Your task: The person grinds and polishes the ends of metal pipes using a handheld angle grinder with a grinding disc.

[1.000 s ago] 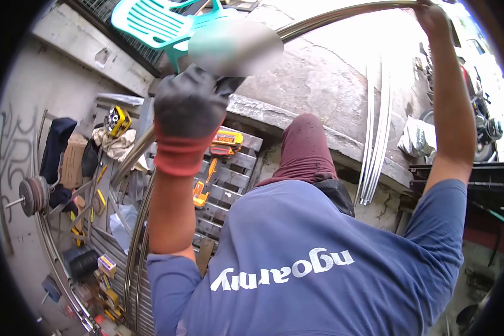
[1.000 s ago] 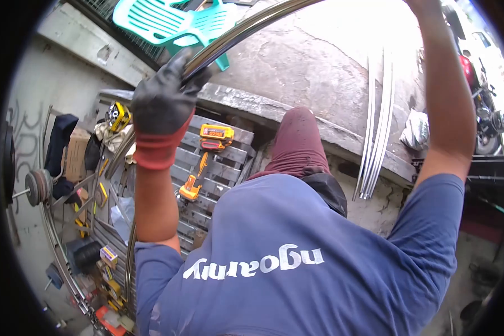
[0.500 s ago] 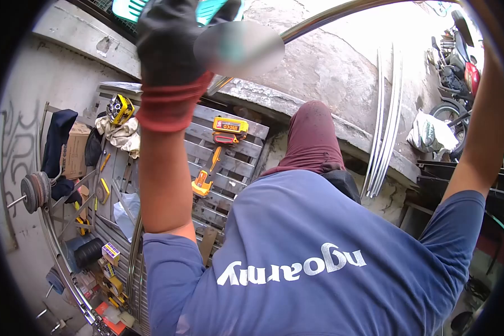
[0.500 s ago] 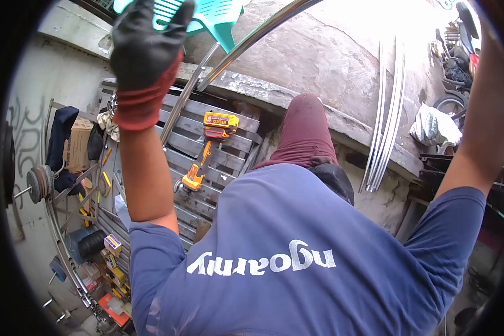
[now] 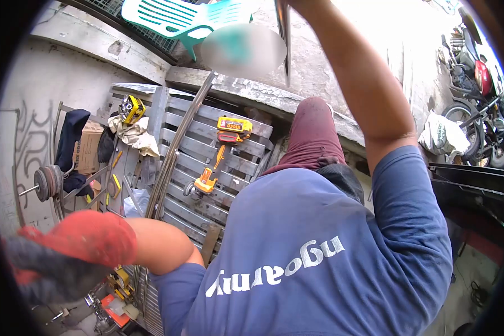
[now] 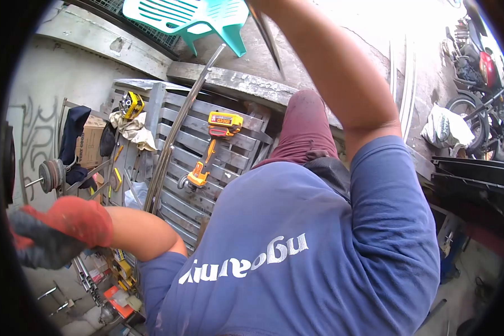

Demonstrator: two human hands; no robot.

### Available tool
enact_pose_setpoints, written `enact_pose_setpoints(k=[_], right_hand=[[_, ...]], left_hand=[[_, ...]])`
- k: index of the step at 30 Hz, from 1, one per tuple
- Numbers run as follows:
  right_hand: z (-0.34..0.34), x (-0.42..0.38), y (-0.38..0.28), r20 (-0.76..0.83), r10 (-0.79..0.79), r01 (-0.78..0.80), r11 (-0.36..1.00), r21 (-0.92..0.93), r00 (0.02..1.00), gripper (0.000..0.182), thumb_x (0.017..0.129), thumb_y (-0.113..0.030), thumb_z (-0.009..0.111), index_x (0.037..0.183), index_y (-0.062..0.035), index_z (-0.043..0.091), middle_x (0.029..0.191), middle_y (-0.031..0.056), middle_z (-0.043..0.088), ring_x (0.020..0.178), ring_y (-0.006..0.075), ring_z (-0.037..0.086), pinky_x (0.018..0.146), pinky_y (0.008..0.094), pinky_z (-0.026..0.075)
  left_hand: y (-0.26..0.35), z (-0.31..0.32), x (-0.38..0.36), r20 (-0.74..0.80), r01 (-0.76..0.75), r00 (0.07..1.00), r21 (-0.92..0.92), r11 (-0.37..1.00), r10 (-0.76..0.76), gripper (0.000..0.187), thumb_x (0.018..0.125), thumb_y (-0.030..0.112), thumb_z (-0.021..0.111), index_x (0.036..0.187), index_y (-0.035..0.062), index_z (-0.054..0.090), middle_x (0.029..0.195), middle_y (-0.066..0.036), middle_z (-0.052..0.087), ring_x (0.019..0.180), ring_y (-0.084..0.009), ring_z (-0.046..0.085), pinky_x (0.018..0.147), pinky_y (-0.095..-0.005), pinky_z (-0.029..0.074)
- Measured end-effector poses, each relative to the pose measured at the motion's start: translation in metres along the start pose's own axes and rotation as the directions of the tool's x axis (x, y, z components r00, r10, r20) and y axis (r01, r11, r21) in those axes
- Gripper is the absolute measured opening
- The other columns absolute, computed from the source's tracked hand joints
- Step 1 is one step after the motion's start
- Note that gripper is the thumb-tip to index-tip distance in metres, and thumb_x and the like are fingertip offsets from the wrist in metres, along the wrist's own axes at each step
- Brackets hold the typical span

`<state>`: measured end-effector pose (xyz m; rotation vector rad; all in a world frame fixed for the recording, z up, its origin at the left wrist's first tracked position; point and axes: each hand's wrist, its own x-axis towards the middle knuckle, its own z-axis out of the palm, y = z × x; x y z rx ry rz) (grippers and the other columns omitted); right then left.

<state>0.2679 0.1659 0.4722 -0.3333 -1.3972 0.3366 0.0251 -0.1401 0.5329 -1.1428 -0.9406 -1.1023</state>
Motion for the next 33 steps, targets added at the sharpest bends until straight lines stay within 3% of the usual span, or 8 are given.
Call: enact_pose_setpoints(k=[2, 4, 7, 8, 11, 21, 30, 33], right_hand=[[0.033, -0.035, 0.008, 0.076, 0.107, -0.123, 0.957, 0.263, 0.991, 0.044, 0.101, -0.02, 0.082, 0.138, 0.0005, 0.069, 0.097, 0.0107, 0.078, 0.082, 0.0139, 0.071, 0.073, 0.0299, 0.056], [0.055, -0.062, 0.021, 0.129, -0.135, 0.092, 0.952, 0.293, 0.982, 0.048, 0.099, -0.017, 0.084, 0.139, 0.0038, 0.068, 0.103, 0.0139, 0.08, 0.088, 0.0159, 0.075, 0.077, 0.0299, 0.059], [0.065, -0.098, 0.006, 0.381, -0.094, 0.022, 0.982, 0.187, 0.92, 0.038, 0.1, -0.016, 0.078, 0.136, -0.0049, 0.07, 0.099, 0.0159, 0.077, 0.083, 0.0279, 0.079, 0.075, 0.042, 0.067], [0.076, -0.108, 0.009, 0.317, -0.124, 0.039, 0.965, 0.26, 0.94, 0.047, 0.089, -0.021, 0.087, 0.135, -0.0236, 0.076, 0.092, 0.0061, 0.081, 0.072, 0.025, 0.079, 0.066, 0.0385, 0.065], [0.07, -0.131, 0.005, 0.515, -0.233, 0.121, 0.963, 0.242, 0.825, 0.049, 0.089, -0.009, 0.087, 0.136, -0.0104, 0.074, 0.102, 0.0107, 0.08, 0.08, 0.027, 0.079, 0.071, 0.0365, 0.065], [0.057, -0.197, -0.026, 0.752, -0.477, 0.319, 0.876, 0.362, 0.455, 0.076, 0.076, -0.024, 0.088, 0.149, -0.0211, 0.068, 0.078, 0.0001, 0.052, 0.06, 0.0177, 0.06, 0.049, 0.038, 0.051], [0.083, -0.244, -0.082, 0.739, -0.647, 0.409, 0.736, 0.54, 0.189, 0.069, 0.088, -0.027, 0.072, 0.157, -0.0232, 0.065, 0.093, 0.013, 0.067, 0.074, 0.0267, 0.069, 0.062, 0.0397, 0.056], [0.093, -0.248, -0.097, 0.758, -0.644, 0.409, 0.722, 0.558, 0.102, 0.068, 0.089, -0.022, 0.07, 0.157, -0.026, 0.064, 0.089, 0.0104, 0.062, 0.08, 0.0272, 0.069, 0.065, 0.0405, 0.056]], left_hand=[[0.04, -0.015, -0.007, -0.089, 0.132, 0.988, 0.097, 0.986, -0.124, 0.039, 0.107, 0.023, 0.072, 0.136, -0.0038, 0.068, 0.127, -0.015, 0.075, 0.104, -0.0219, 0.073, 0.089, -0.034, 0.061], [0.035, -0.036, -0.014, -0.066, 0.106, 0.993, 0.142, 0.984, -0.098, 0.042, 0.108, 0.027, 0.07, 0.138, -0.0031, 0.067, 0.128, -0.015, 0.074, 0.105, -0.0228, 0.072, 0.091, -0.0352, 0.06], [0.023, -0.068, -0.022, -0.001, 0.048, 0.999, 0.209, 0.977, -0.049, 0.046, 0.108, 0.031, 0.066, 0.14, -0.0021, 0.066, 0.129, -0.016, 0.073, 0.108, -0.024, 0.071, 0.093, -0.0371, 0.059], [0.019, -0.079, -0.025, 0.026, 0.028, 0.999, 0.23, 0.973, -0.035, 0.048, 0.108, 0.033, 0.065, 0.141, -0.0018, 0.065, 0.13, -0.016, 0.073, 0.109, -0.0245, 0.071, 0.094, -0.0377, 0.059], [0.011, -0.113, -0.031, 0.11, -0.043, 0.994, 0.303, 0.952, 0.01, 0.052, 0.109, 0.038, 0.061, 0.144, -0.0007, 0.064, 0.131, -0.017, 0.072, 0.111, -0.0257, 0.07, 0.097, -0.0396, 0.058], [0.013, -0.221, -0.06, 0.453, -0.305, 0.889, 0.473, 0.827, 0.068, 0.068, 0.11, 0.054, 0.048, 0.153, 0.0026, 0.059, 0.135, -0.019, 0.068, 0.12, -0.03, 0.067, 0.105, -0.0458, 0.056], [0.049, -0.236, -0.121, 0.817, -0.663, 0.555, 0.32, 0.677, 0.158, 0.083, 0.111, 0.068, 0.037, 0.161, 0.0057, 0.055, 0.139, -0.021, 0.066, 0.127, -0.0337, 0.064, 0.113, -0.0514, 0.053], [0.07, -0.231, -0.139, 0.924, -0.36, 0.331, 0.31, 0.88, -0.191, 0.07, 0.112, 0.058, 0.05, 0.161, 0.0102, 0.057, 0.109, -0.007, 0.07, 0.101, -0.0258, 0.065, 0.102, -0.0509, 0.053]])
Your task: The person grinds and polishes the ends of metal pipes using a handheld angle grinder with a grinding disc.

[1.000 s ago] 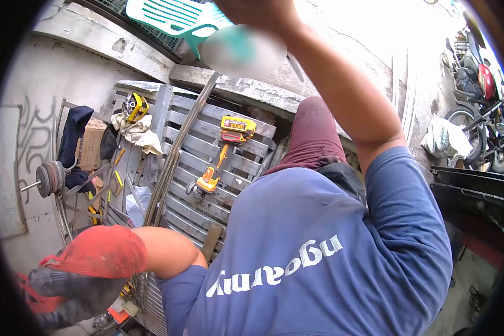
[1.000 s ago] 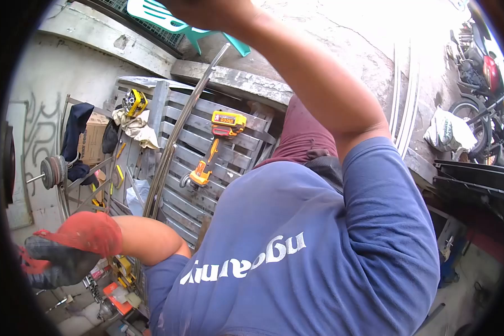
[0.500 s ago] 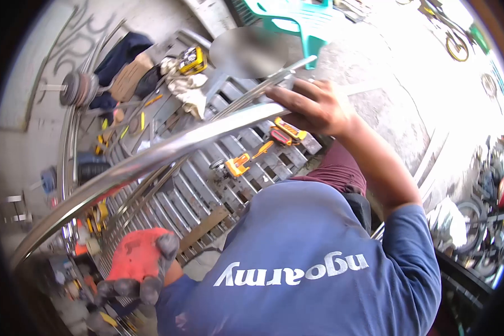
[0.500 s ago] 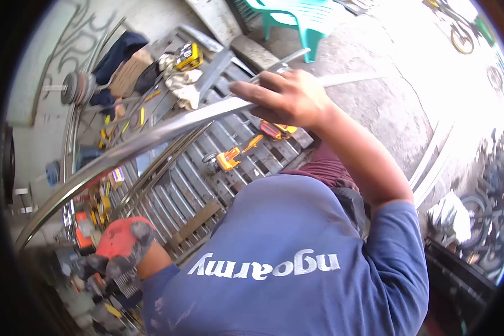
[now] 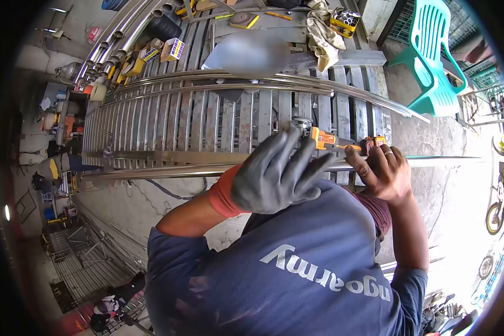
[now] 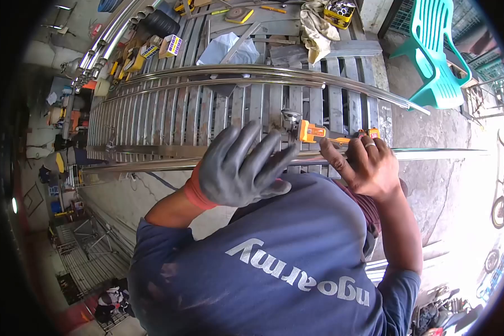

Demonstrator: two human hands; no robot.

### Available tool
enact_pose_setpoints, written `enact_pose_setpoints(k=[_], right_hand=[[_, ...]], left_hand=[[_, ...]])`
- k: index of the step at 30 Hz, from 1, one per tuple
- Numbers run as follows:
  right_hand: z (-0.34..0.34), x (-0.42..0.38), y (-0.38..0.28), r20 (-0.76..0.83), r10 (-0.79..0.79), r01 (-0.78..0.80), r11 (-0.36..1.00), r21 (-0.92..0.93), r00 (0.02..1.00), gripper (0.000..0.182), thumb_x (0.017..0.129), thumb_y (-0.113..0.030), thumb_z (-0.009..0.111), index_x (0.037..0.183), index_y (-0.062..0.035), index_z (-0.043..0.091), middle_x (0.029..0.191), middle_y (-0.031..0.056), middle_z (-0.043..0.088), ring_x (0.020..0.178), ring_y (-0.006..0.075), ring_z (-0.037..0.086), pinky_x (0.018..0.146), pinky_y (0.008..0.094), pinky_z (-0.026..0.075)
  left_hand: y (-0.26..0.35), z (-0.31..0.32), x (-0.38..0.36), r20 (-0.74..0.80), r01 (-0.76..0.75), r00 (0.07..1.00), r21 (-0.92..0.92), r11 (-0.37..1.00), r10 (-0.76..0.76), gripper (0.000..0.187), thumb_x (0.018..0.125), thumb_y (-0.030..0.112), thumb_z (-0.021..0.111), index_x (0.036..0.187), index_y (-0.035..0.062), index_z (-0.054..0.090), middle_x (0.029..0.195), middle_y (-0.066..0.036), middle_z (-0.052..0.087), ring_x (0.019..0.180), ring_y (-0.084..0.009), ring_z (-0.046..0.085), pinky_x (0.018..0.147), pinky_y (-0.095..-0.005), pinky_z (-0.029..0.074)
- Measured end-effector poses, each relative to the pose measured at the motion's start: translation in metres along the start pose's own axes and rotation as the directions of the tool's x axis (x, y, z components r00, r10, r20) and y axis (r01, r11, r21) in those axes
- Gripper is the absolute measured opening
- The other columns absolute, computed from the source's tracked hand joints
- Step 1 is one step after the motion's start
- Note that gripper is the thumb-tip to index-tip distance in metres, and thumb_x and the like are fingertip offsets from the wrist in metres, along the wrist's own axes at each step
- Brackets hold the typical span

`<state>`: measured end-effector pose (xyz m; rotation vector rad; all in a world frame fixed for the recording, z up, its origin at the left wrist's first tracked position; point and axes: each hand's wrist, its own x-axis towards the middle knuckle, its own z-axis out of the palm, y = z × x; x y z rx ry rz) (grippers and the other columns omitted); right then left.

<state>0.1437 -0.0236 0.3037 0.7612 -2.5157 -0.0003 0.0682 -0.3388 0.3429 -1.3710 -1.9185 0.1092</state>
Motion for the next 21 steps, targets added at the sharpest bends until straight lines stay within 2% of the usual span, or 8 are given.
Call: enact_pose_setpoints(k=[2, 4, 6, 8, 9, 15, 19, 21], right_hand=[[0.005, 0.012, -0.002, 0.052, -0.007, 0.006, 1.0, 0.026, 0.999, 0.063, 0.092, -0.022, 0.069, 0.155, -0.0246, 0.065, 0.085, 0.0072, 0.058, 0.078, 0.0259, 0.065, 0.065, 0.0408, 0.055], [0.027, 0.013, 0.003, 0.072, -0.005, 0.002, 0.999, 0.053, 0.997, 0.049, 0.093, -0.021, 0.071, 0.141, -0.0162, 0.068, 0.084, 0.0057, 0.054, 0.075, 0.0233, 0.064, 0.064, 0.0394, 0.054], [0.038, 0.012, 0.018, 0.157, 0.097, -0.1, 0.995, 0.01, 0.983, 0.034, 0.092, -0.018, 0.074, 0.125, -0.0111, 0.068, 0.088, 0.0058, 0.058, 0.077, 0.0228, 0.067, 0.065, 0.0385, 0.055], [0.05, -0.011, 0.058, 0.236, 0.296, -0.302, 0.953, -0.01, 0.926, 0.022, 0.092, -0.019, 0.076, 0.109, -0.0119, 0.065, 0.089, 0.0082, 0.062, 0.079, 0.0319, 0.071, 0.069, 0.0457, 0.058], [0.058, -0.031, 0.082, 0.261, 0.383, -0.385, 0.922, -0.044, 0.886, 0.019, 0.093, -0.019, 0.076, 0.104, -0.0109, 0.063, 0.091, 0.0104, 0.066, 0.085, 0.0355, 0.073, 0.073, 0.049, 0.058], [0.091, -0.112, 0.155, 0.463, 0.628, -0.667, 0.738, -0.099, 0.626, 0.018, 0.098, -0.014, 0.068, 0.115, -0.0114, 0.067, 0.115, 0.013, 0.074, 0.124, 0.0355, 0.07, 0.115, 0.0572, 0.041], [0.141, -0.086, 0.129, 0.537, 0.603, -0.624, 0.763, -0.169, 0.591, 0.025, 0.101, -0.011, 0.06, 0.123, -0.015, 0.071, 0.12, 0.0082, 0.075, 0.124, 0.0298, 0.071, 0.124, 0.0611, 0.037], [0.171, -0.07, 0.11, 0.51, 0.549, -0.591, 0.801, -0.096, 0.662, 0.026, 0.102, -0.012, 0.06, 0.123, -0.016, 0.073, 0.119, 0.0059, 0.076, 0.125, 0.0258, 0.071, 0.125, 0.0634, 0.036]], left_hand=[[0.004, 0.015, -0.015, 0.265, 0.027, 0.964, -0.039, 0.999, -0.016, 0.069, 0.111, 0.051, 0.057, 0.158, 0.0016, 0.058, 0.083, -0.003, 0.061, 0.079, -0.0216, 0.058, 0.082, -0.0443, 0.052], [-0.01, 0.042, -0.039, 0.301, 0.013, 0.953, -0.097, 0.995, 0.017, 0.084, 0.105, 0.046, 0.066, 0.158, -0.0164, 0.048, 0.063, -0.002, 0.034, 0.062, -0.0205, 0.042, 0.059, -0.0404, 0.04], [-0.028, 0.071, -0.07, 0.288, 0.137, 0.954, -0.187, 0.973, -0.079, 0.095, 0.097, 0.045, 0.074, 0.171, -0.0006, 0.035, 0.068, -0.004, 0.043, 0.065, -0.025, 0.045, 0.062, -0.0431, 0.042], [-0.066, 0.087, -0.087, 0.319, 0.205, 0.94, -0.257, 0.944, -0.118, 0.057, 0.089, 0.042, 0.082, 0.135, 0.0101, 0.067, 0.075, -0.005, 0.056, 0.071, -0.0299, 0.052, 0.068, -0.0485, 0.048], [-0.084, 0.098, -0.098, 0.291, 0.209, 0.947, -0.248, 0.946, -0.133, 0.051, 0.088, 0.041, 0.082, 0.125, 0.009, 0.069, 0.075, -0.008, 0.059, 0.071, -0.0314, 0.055, 0.07, -0.0492, 0.049], [-0.183, 0.201, -0.221, 0.528, 0.367, 0.821, -0.199, 0.909, -0.217, 0.027, 0.083, 0.028, 0.085, 0.101, 0.0097, 0.076, 0.094, -0.018, 0.078, 0.089, -0.0392, 0.075, 0.083, -0.0529, 0.057], [-0.222, 0.244, -0.306, 0.744, 0.528, 0.602, -0.098, 0.844, -0.29, 0.013, 0.089, 0.021, 0.076, 0.094, 0.0095, 0.077, 0.094, -0.023, 0.077, 0.088, -0.0434, 0.076, 0.079, -0.0535, 0.059], [-0.237, 0.257, -0.35, 0.793, 0.55, 0.524, -0.038, 0.834, -0.31, 0.01, 0.091, 0.018, 0.073, 0.091, 0.0094, 0.078, 0.091, -0.024, 0.076, 0.086, -0.0439, 0.076, 0.077, -0.052, 0.06]])
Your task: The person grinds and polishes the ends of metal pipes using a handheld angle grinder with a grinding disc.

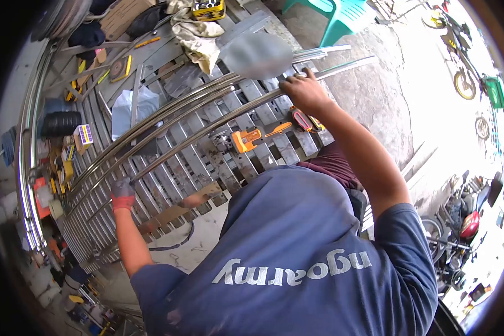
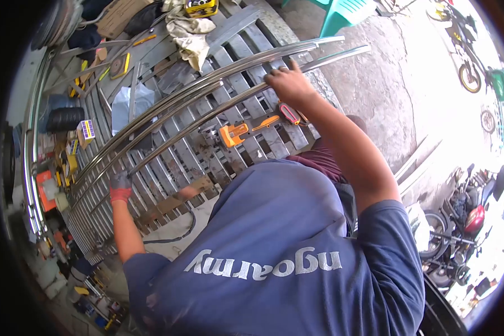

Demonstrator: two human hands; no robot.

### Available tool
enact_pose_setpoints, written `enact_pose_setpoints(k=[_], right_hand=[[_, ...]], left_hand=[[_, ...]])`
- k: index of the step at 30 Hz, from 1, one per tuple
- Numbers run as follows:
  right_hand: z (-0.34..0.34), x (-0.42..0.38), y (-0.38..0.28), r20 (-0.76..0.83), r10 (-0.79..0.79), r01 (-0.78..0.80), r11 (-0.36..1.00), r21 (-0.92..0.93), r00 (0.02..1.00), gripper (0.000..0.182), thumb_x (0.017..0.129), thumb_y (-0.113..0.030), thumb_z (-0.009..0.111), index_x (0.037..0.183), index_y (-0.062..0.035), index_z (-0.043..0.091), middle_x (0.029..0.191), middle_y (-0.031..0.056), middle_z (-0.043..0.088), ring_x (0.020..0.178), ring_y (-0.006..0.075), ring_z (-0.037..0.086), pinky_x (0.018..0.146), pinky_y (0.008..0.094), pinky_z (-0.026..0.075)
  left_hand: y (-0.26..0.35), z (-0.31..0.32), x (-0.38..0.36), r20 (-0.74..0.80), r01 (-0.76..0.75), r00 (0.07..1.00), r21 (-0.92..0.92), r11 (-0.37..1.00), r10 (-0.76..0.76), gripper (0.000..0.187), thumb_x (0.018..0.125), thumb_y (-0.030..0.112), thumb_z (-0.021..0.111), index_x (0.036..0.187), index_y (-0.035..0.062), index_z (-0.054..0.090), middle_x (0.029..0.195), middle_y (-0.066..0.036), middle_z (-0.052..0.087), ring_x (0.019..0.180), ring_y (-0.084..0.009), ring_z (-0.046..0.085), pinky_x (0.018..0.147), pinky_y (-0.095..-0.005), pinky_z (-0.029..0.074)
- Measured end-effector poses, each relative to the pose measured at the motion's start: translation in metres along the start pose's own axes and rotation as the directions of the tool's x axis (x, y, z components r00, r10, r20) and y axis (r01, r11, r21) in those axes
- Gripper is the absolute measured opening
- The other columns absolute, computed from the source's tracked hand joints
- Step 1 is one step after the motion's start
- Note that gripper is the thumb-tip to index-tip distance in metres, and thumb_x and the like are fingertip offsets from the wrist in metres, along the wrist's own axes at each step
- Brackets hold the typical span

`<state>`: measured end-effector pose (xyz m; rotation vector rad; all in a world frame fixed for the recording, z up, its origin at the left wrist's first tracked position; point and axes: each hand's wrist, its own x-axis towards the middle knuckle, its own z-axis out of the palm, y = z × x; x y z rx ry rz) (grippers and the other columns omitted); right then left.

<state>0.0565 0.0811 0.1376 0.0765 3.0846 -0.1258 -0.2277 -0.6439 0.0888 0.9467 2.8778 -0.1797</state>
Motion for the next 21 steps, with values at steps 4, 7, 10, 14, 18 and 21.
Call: enact_pose_setpoints(k=[4, 7, 10, 14, 18, 21], right_hand=[[0.03, 0.026, -0.054, 0.088, -0.046, 0.042, 0.998, 0.046, 0.995, 0.024, 0.105, -0.018, 0.058, 0.12, -0.0156, 0.076, 0.117, 0.0037, 0.077, 0.128, 0.0226, 0.069, 0.123, 0.0653, 0.037], [0.03, 0.039, -0.084, 0.205, -0.056, 0.045, 0.997, 0.057, 0.977, 0.029, 0.106, -0.019, 0.058, 0.13, -0.0157, 0.074, 0.122, 0.0051, 0.074, 0.135, 0.0248, 0.063, 0.128, 0.0639, 0.032], [0.057, 0.041, -0.101, -0.018, -0.098, 0.098, 0.995, 0.028, 0.995, 0.023, 0.104, -0.023, 0.059, 0.111, -0.0124, 0.078, 0.112, 0.0054, 0.075, 0.123, 0.0252, 0.068, 0.117, 0.0633, 0.04], [0.034, 0.025, -0.124, -0.08, -0.212, 0.216, 0.975, 0.042, 0.974, 0.026, 0.099, -0.024, 0.065, 0.118, -0.0085, 0.073, 0.127, 0.0108, 0.064, 0.128, 0.0291, 0.063, 0.111, 0.0586, 0.045], [0.023, -0.009, -0.145, 0.197, -0.208, 0.177, 0.971, 0.164, 0.958, 0.041, 0.096, -0.034, 0.073, 0.126, -0.0072, 0.068, 0.131, 0.0151, 0.065, 0.126, 0.0303, 0.066, 0.099, 0.051, 0.051], [0.054, -0.006, -0.151, 0.28, -0.062, 0.023, 0.99, 0.14, 0.958, 0.043, 0.095, -0.033, 0.075, 0.128, -0.0069, 0.067, 0.123, 0.0168, 0.07, 0.112, 0.032, 0.075, 0.088, 0.0471, 0.054]], left_hand=[[-0.019, -0.005, -0.011, -0.032, 0.038, 0.999, 0.059, 0.998, -0.036, 0.011, 0.089, 0.017, 0.072, 0.087, 0.0088, 0.08, 0.088, -0.02, 0.078, 0.084, -0.0428, 0.076, 0.079, -0.0499, 0.061], [-0.055, 0.003, -0.006, 0.092, 0.104, 0.988, 0.179, 0.978, -0.122, 0.02, 0.094, 0.02, 0.068, 0.095, 0.0102, 0.086, 0.093, -0.02, 0.079, 0.085, -0.0407, 0.076, 0.079, -0.0512, 0.06], [-0.05, -0.013, -0.006, 0.098, 0.004, 0.994, 0.475, 0.88, -0.057, 0.022, 0.095, 0.02, 0.067, 0.087, 0.0099, 0.085, 0.093, -0.019, 0.08, 0.084, -0.0365, 0.077, 0.078, -0.0486, 0.059], [-0.076, 0.009, 0.004, 0.133, 0.034, 0.981, 0.603, 0.797, -0.142, 0.026, 0.098, 0.018, 0.06, 0.085, 0.0107, 0.082, 0.096, -0.015, 0.081, 0.088, -0.0326, 0.076, 0.082, -0.0449, 0.057], [-0.1, 0.029, 0.006, 0.157, 0.026, 0.97, 0.686, 0.727, -0.183, 0.026, 0.1, 0.021, 0.059, 0.091, 0.0113, 0.082, 0.098, -0.014, 0.081, 0.087, -0.0298, 0.076, 0.082, -0.0449, 0.058], [-0.078, 0.007, 0.022, 0.207, 0.042, 0.946, 0.685, 0.727, -0.25, 0.025, 0.1, 0.022, 0.061, 0.104, 0.011, 0.082, 0.102, -0.016, 0.081, 0.09, -0.0314, 0.075, 0.089, -0.0471, 0.058]])
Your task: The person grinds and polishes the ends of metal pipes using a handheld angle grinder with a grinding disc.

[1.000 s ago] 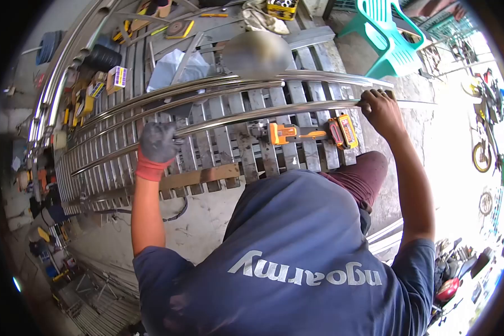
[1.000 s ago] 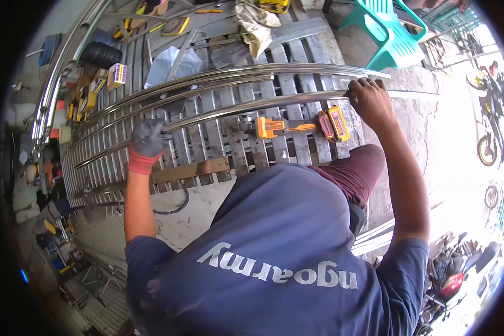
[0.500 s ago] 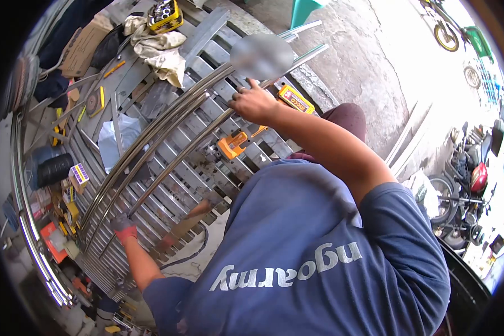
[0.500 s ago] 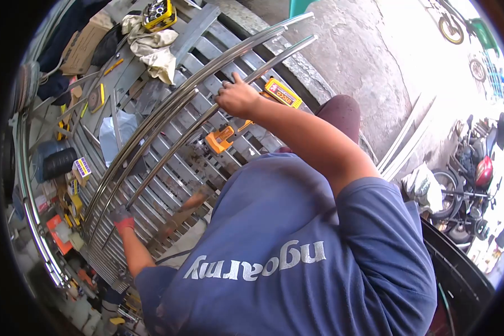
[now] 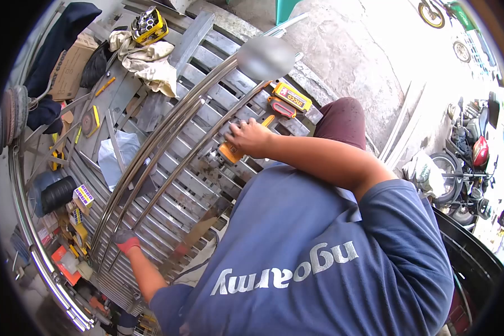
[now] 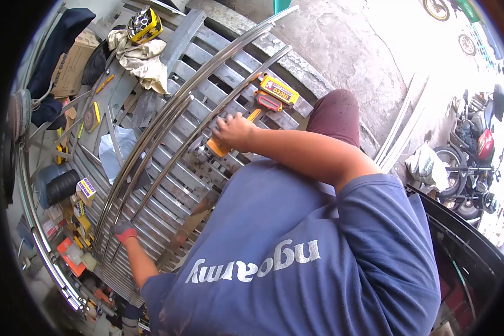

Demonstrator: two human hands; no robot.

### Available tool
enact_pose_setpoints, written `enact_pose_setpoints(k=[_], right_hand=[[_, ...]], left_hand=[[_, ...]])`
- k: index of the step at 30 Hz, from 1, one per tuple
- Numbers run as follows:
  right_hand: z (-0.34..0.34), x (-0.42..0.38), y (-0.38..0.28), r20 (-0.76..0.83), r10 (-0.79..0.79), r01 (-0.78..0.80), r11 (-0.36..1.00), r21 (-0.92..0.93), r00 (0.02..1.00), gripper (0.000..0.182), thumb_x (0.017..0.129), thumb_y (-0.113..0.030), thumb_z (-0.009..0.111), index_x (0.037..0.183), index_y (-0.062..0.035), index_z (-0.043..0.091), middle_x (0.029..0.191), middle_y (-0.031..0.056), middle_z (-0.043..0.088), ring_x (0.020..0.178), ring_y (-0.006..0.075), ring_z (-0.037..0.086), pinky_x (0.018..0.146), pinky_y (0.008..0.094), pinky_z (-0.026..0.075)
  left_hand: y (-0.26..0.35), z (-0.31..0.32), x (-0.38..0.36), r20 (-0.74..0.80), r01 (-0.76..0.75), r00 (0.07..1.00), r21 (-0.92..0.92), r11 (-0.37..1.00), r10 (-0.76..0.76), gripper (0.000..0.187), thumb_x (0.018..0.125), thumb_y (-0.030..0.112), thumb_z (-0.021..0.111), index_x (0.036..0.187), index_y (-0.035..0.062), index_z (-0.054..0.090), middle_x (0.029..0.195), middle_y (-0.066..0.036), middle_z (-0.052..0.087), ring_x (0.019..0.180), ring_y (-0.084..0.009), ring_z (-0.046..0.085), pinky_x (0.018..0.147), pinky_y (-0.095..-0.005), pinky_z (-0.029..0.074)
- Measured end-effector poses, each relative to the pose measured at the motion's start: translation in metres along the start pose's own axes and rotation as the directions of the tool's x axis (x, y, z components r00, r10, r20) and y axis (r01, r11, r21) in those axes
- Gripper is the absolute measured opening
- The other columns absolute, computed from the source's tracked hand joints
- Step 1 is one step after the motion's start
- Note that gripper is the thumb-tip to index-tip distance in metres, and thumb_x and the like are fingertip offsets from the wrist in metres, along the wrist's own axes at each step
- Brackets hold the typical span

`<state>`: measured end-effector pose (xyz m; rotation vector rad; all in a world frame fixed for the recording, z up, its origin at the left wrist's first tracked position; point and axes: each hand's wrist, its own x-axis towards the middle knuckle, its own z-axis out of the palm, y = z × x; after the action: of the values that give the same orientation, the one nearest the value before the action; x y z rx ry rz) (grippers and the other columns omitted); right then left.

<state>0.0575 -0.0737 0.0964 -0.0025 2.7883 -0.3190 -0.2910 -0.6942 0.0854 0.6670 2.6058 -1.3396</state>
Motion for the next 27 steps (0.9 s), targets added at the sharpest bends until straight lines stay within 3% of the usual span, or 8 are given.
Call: enact_pose_setpoints(k=[4, 10, 15, 18, 21, 23, 25, 27], right_hand=[[0.014, -0.009, 0.021, -0.022, -0.021, 0.023, 0.991, 0.132, 1.0, 0.046, 0.096, -0.027, 0.076, 0.132, -0.0051, 0.058, 0.109, 0.0196, 0.073, 0.095, 0.0377, 0.08, 0.076, 0.0511, 0.06], [-0.088, -0.111, 0.046, -0.131, 0.192, -0.092, 0.837, 0.539, 0.973, 0.062, 0.091, -0.039, 0.085, 0.13, -0.0018, 0.055, 0.106, 0.0232, 0.071, 0.094, 0.0456, 0.076, 0.081, 0.054, 0.06], [-0.125, -0.191, 0.11, -0.108, 0.603, -0.204, 0.425, 0.882, 0.79, 0.064, 0.103, -0.053, 0.075, 0.136, -0.0002, 0.064, 0.105, 0.0208, 0.077, 0.09, 0.0328, 0.075, 0.086, 0.0469, 0.06], [-0.121, -0.236, 0.139, 0.114, 0.708, -0.263, 0.104, 0.959, 0.697, 0.059, 0.111, -0.056, 0.062, 0.132, -0.002, 0.063, 0.091, 0.0076, 0.068, 0.072, 0.0153, 0.065, 0.066, 0.0345, 0.056], [-0.085, -0.268, 0.161, 0.193, 0.796, -0.109, -0.159, 0.981, 0.574, 0.057, 0.113, -0.058, 0.057, 0.129, -0.0039, 0.061, 0.087, 0.0051, 0.064, 0.063, 0.0121, 0.063, 0.057, 0.0311, 0.052], [-0.065, -0.279, 0.178, 0.209, 0.81, 0.074, -0.296, 0.952, 0.548, 0.057, 0.112, -0.062, 0.055, 0.123, -0.0069, 0.061, 0.085, 0.0064, 0.064, 0.062, 0.0139, 0.065, 0.056, 0.0314, 0.053], [-0.047, -0.28, 0.196, 0.188, 0.835, 0.226, -0.345, 0.911, 0.517, 0.056, 0.112, -0.063, 0.056, 0.117, -0.0074, 0.061, 0.084, 0.006, 0.064, 0.061, 0.0138, 0.064, 0.056, 0.0305, 0.052], [-0.024, -0.273, 0.219, 0.157, 0.87, 0.245, -0.298, 0.923, 0.467, 0.057, 0.112, -0.062, 0.055, 0.122, -0.0071, 0.061, 0.087, 0.007, 0.065, 0.063, 0.0151, 0.064, 0.059, 0.0308, 0.054]], left_hand=[[0.002, -0.08, 0.01, -0.319, -0.146, 0.945, -0.215, 0.966, 0.072, 0.034, 0.099, 0.022, 0.066, 0.13, 0.0089, 0.075, 0.116, -0.017, 0.079, 0.106, -0.0348, 0.075, 0.108, -0.0499, 0.053], [0.058, -0.237, 0.0, -0.782, -0.451, 0.619, -0.284, 0.846, 0.068, 0.069, 0.1, 0.019, 0.071, 0.166, 0.0101, 0.05, 0.14, -0.019, 0.074, 0.127, -0.0403, 0.071, 0.126, -0.0503, 0.043], [0.184, -0.347, -0.013, -0.869, -0.703, 0.47, -0.263, 0.661, 0.154, 0.067, 0.102, 0.022, 0.074, 0.165, 0.0151, 0.054, 0.111, -0.017, 0.078, 0.089, -0.0332, 0.076, 0.082, -0.0456, 0.062], [0.278, -0.407, -0.026, -0.796, -0.767, 0.531, -0.306, 0.564, 0.291, 0.066, 0.102, 0.025, 0.072, 0.165, 0.0172, 0.055, 0.084, -0.012, 0.071, 0.069, -0.0299, 0.069, 0.074, -0.0437, 0.06], [0.369, -0.495, -0.034, -0.907, -0.906, 0.254, -0.102, 0.411, 0.337, 0.067, 0.104, 0.031, 0.07, 0.166, 0.0139, 0.053, 0.085, -0.012, 0.07, 0.074, -0.027, 0.07, 0.09, -0.0419, 0.061], [0.428, -0.532, -0.026, -0.944, -0.889, 0.133, 0.021, 0.457, 0.301, 0.076, 0.103, 0.039, 0.071, 0.17, 0.0132, 0.046, 0.096, -0.016, 0.073, 0.099, -0.0353, 0.073, 0.113, -0.0472, 0.053], [0.472, -0.58, -0.02, -0.972, -0.902, 0.057, 0.047, 0.429, 0.226, 0.066, 0.104, 0.041, 0.069, 0.16, 0.0085, 0.056, 0.099, -0.02, 0.072, 0.096, -0.0369, 0.072, 0.108, -0.0497, 0.054], [0.506, -0.603, 0.0, -0.934, -0.919, 0.139, 0.002, 0.393, 0.328, 0.058, 0.105, 0.043, 0.066, 0.15, 0.0052, 0.065, 0.101, -0.022, 0.072, 0.097, -0.0397, 0.071, 0.105, -0.0511, 0.055]])
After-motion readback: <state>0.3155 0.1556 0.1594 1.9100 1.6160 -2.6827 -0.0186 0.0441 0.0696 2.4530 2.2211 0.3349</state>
